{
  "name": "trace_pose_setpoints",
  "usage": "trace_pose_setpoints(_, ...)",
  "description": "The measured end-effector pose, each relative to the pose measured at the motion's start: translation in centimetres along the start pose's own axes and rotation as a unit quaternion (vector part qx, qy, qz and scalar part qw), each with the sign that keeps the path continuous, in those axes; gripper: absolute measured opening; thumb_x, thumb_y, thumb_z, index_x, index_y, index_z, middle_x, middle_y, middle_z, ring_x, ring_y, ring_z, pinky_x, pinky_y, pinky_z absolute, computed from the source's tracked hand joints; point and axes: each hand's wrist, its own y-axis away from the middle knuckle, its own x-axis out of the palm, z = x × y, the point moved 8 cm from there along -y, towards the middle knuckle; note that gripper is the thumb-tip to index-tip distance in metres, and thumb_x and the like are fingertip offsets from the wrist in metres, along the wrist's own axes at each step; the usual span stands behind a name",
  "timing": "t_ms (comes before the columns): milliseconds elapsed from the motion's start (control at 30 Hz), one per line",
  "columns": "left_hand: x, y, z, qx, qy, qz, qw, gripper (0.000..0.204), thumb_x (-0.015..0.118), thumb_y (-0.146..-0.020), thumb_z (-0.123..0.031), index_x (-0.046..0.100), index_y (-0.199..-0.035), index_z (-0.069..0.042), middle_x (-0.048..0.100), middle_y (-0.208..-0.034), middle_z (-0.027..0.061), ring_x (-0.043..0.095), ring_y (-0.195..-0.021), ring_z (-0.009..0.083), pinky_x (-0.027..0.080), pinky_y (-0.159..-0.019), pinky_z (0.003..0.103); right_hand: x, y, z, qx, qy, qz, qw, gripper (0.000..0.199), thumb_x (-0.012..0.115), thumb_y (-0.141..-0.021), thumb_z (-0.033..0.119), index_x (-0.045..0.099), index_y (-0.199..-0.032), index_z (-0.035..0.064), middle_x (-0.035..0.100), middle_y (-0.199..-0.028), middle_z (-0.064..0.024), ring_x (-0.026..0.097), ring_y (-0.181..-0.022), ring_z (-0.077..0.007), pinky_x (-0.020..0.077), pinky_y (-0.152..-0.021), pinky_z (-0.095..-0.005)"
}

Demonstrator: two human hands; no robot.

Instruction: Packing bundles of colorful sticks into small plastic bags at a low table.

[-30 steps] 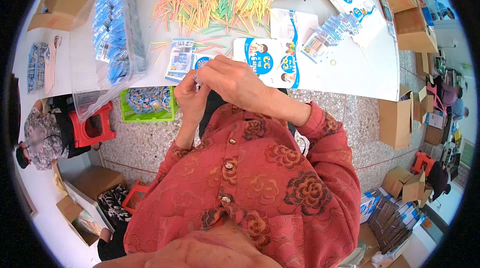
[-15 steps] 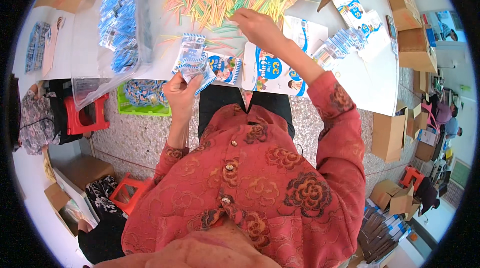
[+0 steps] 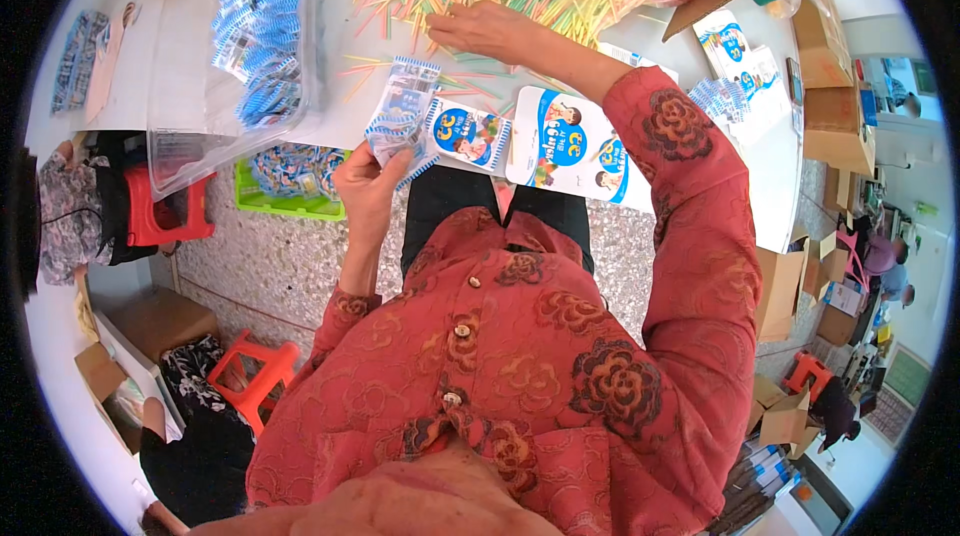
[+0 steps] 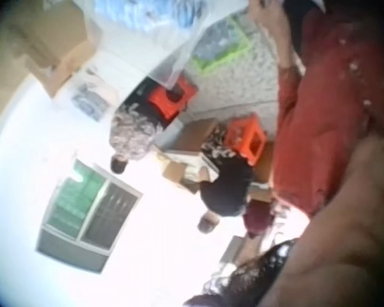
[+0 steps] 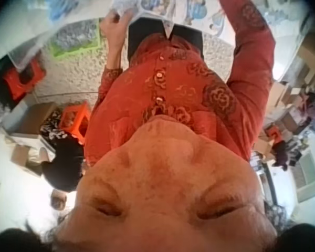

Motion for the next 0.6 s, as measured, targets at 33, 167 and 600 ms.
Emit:
trace_pose_setpoints(33, -0.1, -0.1, 0.2, -0.001, 0.001, 0.000, 1.000, 0.011, 0.068, -0.077, 0.001, 0.066, -0.088, 0.001, 0.062, -0.080, -0.0031, 0.050, -0.070, 0.0013, 0.040, -0.062, 0.017, -0.1, -0.1, 0.2, -0.017, 0.009, -0.018, 1.000, 0.033, 0.060, -0.074, 0.008, 0.048, -0.105, 0.0051, 0.048, -0.106, -0.0057, 0.056, -0.096, -0.0185, 0.0520, -0.069, -0.0263)
trace_pose_setpoints(167, 0.1, -0.2, 0.3, -0.007, -0.019, 0.020, 1.000, 0.011, 0.067, -0.077, 0.001, 0.066, -0.088, 0.001, 0.063, -0.080, -0.0020, 0.051, -0.070, 0.0018, 0.041, -0.063, 0.018, 1.8, -0.3, 0.3, -0.029, 0.011, 0.010, 0.999, 0.029, 0.058, -0.076, 0.009, 0.048, -0.103, 0.0050, 0.049, -0.099, -0.0051, 0.057, -0.093, -0.0182, 0.0516, -0.069, -0.0251)
trace_pose_setpoints(600, 0.0, 0.1, 1.2, -0.041, -0.036, 0.028, 0.998, 0.012, 0.067, -0.078, 0.002, 0.066, -0.089, 0.001, 0.063, -0.082, -0.0025, 0.051, -0.072, 0.0018, 0.041, -0.065, 0.018, 2.1, 0.7, 0.4, -0.063, 0.054, -0.105, 0.991, 0.016, 0.056, -0.074, 0.012, 0.049, -0.087, 0.0059, 0.049, -0.080, -0.0032, 0.057, -0.079, -0.0145, 0.0499, -0.063, -0.0226)
